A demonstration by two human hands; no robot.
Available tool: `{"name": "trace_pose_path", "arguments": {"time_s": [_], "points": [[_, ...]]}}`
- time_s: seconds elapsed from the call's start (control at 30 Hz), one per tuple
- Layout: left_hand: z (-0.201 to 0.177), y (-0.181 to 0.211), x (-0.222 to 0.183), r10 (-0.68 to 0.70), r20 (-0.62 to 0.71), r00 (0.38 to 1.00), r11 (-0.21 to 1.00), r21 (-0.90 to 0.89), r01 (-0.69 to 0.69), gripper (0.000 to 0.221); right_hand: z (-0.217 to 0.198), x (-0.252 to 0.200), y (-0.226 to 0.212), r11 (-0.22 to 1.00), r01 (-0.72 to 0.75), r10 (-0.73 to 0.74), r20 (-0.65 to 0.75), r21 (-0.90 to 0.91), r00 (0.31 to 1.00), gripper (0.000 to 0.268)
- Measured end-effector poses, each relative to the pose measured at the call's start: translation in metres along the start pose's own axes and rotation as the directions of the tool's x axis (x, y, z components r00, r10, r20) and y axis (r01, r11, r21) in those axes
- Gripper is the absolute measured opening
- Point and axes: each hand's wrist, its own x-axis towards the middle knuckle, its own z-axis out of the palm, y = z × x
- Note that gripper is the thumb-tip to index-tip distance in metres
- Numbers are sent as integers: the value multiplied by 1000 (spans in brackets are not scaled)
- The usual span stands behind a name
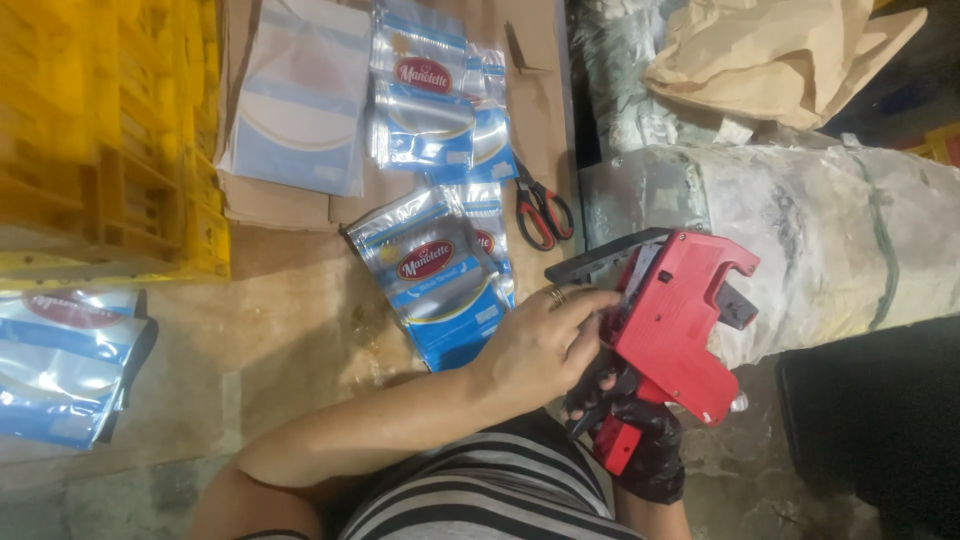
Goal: Apply tags and prepare plastic food pouches for packaging using a tagging tool and scissors.
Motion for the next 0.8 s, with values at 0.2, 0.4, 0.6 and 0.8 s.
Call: {"name": "trace_pose_path", "arguments": {"time_s": [0.2, 0.4, 0.6, 0.8], "points": [[9, -8, -18, 63, -16, 998, 997, 43, -62, 32, -12, -7, 2, 996, 47, -52, 67, 74, 996, 33], [7, 0, -21, 106, -10, 994, 991, 85, -105, 33, -14, -13, 0, 997, 79, -79, 32, 5, 996, 39], [13, -7, -24, 72, -2, 997, 997, 22, -71, 34, 12, -14, -5, 983, 58, -66, 44, 174, 997, 58], [7, 3, -24, 99, 38, 994, 992, 79, -102, 44, -68, -69, 14, 994, 109, -107, 58, -30, 993, 58]]}}
